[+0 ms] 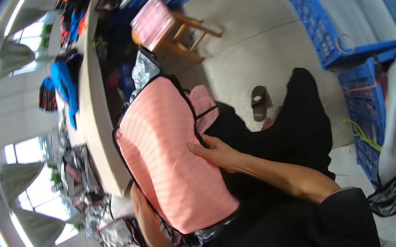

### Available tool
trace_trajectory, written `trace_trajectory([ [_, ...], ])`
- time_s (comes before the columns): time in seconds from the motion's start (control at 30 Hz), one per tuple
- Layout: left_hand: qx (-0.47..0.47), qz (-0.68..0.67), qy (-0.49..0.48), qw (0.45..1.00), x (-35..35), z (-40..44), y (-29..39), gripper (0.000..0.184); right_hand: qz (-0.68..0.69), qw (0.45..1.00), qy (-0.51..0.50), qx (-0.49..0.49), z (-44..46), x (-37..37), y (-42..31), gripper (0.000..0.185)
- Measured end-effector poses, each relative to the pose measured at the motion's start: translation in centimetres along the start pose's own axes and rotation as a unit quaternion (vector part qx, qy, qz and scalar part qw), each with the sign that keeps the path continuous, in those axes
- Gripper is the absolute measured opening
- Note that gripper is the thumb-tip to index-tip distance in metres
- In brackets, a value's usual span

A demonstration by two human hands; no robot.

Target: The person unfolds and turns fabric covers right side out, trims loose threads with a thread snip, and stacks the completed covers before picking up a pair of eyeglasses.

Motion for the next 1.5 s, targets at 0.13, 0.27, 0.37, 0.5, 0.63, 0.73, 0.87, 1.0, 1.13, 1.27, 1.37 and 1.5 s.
trace_trajectory([
  [0.13, -0.028, 0.184, 0.127, 0.974, -0.8, 5.2, -6.0, 0.047, -0.171, 0.981, 0.017, 0.091, -2.0, 1.6, -0.7, 0.041],
  [0.27, -0.026, 0.182, 0.16, 0.97, 1.3, 8.7, -12.1, 0.042, -0.274, 0.935, 0.117, 0.193, -4.9, 6.3, -0.1, 0.03],
  [0.37, -0.039, 0.248, 0.197, 0.948, 0.2, 8.5, -13.5, 0.041, -0.276, 0.937, 0.13, 0.172, -5.3, 6.7, 0.3, 0.03],
  [0.5, -0.052, 0.213, 0.18, 0.959, -0.2, 8.2, -13.9, 0.04, -0.275, 0.94, 0.121, 0.161, -5.3, 6.5, -0.5, 0.029],
  [0.63, -0.016, 0.152, 0.168, 0.974, -1.5, 6.8, -11.1, 0.033, -0.342, 0.921, 0.137, 0.128, -5.5, 7.7, -0.5, 0.034],
  [0.73, -0.051, 0.118, 0.159, 0.979, -1.8, 5.9, -10.6, 0.025, -0.472, 0.86, 0.177, 0.083, -5.2, 9.4, -2.9, 0.041],
  [0.87, -0.029, 0.125, 0.157, 0.979, -2.3, 5.1, -10.7, 0.025, -0.581, 0.742, 0.26, 0.209, -3.7, 8.3, -7.8, 0.057],
  [1.0, -0.053, 0.118, 0.146, 0.981, -2.6, 4.8, -10.9, 0.024, -0.667, 0.617, 0.175, 0.381, 1.0, 2.5, -11.9, 0.052],
  [1.13, -0.037, 0.144, 0.149, 0.978, -2.7, 5.0, -11.1, 0.022, -0.652, 0.691, 0.105, 0.292, 4.8, 1.9, -11.8, 0.033],
  [1.27, -0.045, 0.083, 0.158, 0.983, -2.2, 6.0, -12.7, 0.024, -0.619, 0.738, 0.088, 0.253, 5.7, 2.8, -11.4, 0.034],
  [1.37, -0.009, 0.104, 0.16, 0.982, -1.9, 6.6, -12.5, 0.027, -0.593, 0.77, 0.075, 0.221, 5.7, 3.9, -10.7, 0.034],
  [1.5, -0.012, 0.128, 0.156, 0.979, -2.0, 7.2, -13.1, 0.03, -0.571, 0.786, 0.079, 0.222, 5.2, 4.2, -10.6, 0.037],
])
Point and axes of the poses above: each hand's wrist, its own z-axis towards the middle knuckle, its own x-axis out of the back of the hand, y = z × x, the point moved 6 cm from there along z, towards the middle knuckle, and after that the axes turned 4 degrees about -z, right-handed, at the moved point
